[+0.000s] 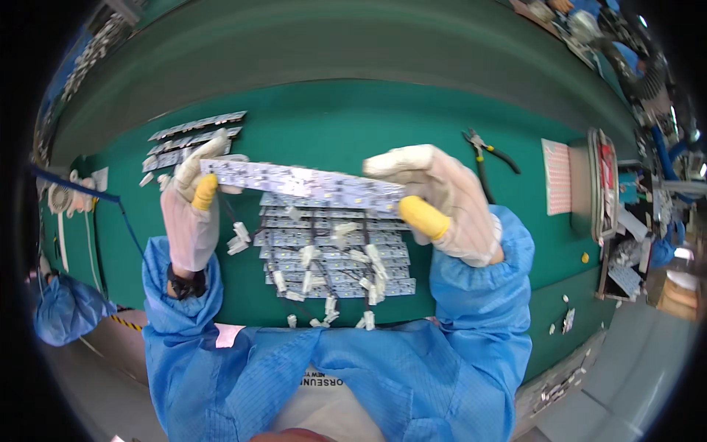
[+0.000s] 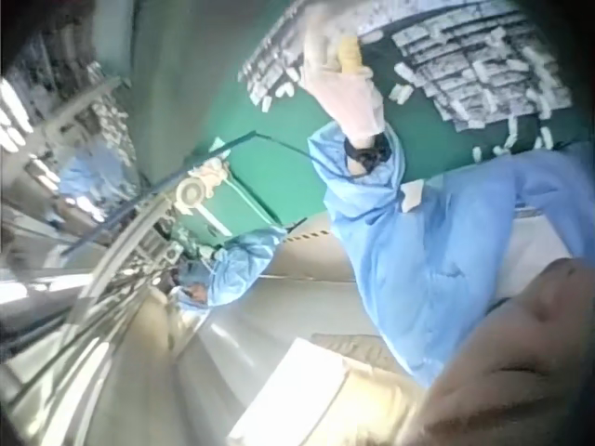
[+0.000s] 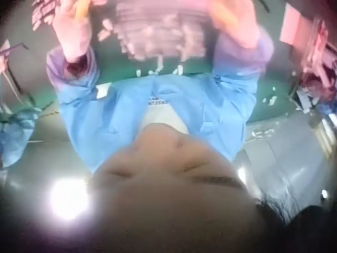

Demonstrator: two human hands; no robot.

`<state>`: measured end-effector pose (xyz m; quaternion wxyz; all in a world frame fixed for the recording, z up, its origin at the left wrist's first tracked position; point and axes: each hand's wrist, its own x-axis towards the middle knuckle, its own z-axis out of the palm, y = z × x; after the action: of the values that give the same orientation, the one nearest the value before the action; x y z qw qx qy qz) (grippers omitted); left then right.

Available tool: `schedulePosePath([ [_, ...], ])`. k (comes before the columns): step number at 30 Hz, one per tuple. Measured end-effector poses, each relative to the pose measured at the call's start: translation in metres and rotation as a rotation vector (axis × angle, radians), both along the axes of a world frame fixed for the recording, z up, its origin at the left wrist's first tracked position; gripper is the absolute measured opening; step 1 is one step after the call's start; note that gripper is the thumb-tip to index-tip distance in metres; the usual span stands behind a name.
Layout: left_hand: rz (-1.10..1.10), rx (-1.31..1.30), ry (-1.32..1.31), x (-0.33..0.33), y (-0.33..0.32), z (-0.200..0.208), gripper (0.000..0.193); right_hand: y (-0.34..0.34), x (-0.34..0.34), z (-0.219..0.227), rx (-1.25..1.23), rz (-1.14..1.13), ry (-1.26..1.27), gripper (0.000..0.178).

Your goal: The recorder is manually assembling or inspecting strips of LED circuit boards at a manufacturing workstation.

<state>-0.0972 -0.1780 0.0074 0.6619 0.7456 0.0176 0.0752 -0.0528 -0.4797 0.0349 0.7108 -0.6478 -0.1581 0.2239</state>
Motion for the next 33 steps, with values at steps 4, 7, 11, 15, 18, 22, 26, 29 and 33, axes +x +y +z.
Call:
schedulePosePath([
  [4,0.019,0.154,-0.008,0.002,0.003,-0.004,0.049,0.005,-0.002,0.010,0.021,0.034,0.145,0.055],
  [7,-0.083,-0.058,-0.132,0.004,0.005,-0.017,0.050,0.004,0.002,0.004,0.049,-0.020,0.052,0.058],
  [11,-0.256,-0.280,-0.311,-0.002,0.003,-0.021,0.052,0.004,0.010,-0.001,-0.183,-0.118,-0.153,0.053],
  [15,-0.186,-0.298,-0.085,-0.007,-0.001,-0.016,0.041,-0.001,0.011,-0.008,-0.181,-0.136,-0.115,0.057],
  [18,-0.127,-0.106,-0.040,-0.011,0.003,-0.016,0.032,-0.006,0.011,-0.008,-0.236,-0.125,-0.113,0.047],
  [22,-0.104,-0.055,-0.062,-0.008,0.005,-0.020,0.032,-0.004,0.007,-0.006,-0.173,-0.129,-0.136,0.044],
  [26,-0.057,0.269,-0.152,0.000,-0.004,0.005,0.033,-0.002,0.008,-0.013,0.000,-0.046,0.013,0.039],
  [29,0.023,0.294,-0.116,-0.001,-0.005,-0.003,0.049,-0.006,0.014,-0.007,-0.206,0.004,-0.144,0.046],
  [33,-0.119,0.324,-0.020,0.001,0.003,-0.004,0.067,-0.005,0.016,-0.020,-0.168,-0.118,-0.317,0.045],
])
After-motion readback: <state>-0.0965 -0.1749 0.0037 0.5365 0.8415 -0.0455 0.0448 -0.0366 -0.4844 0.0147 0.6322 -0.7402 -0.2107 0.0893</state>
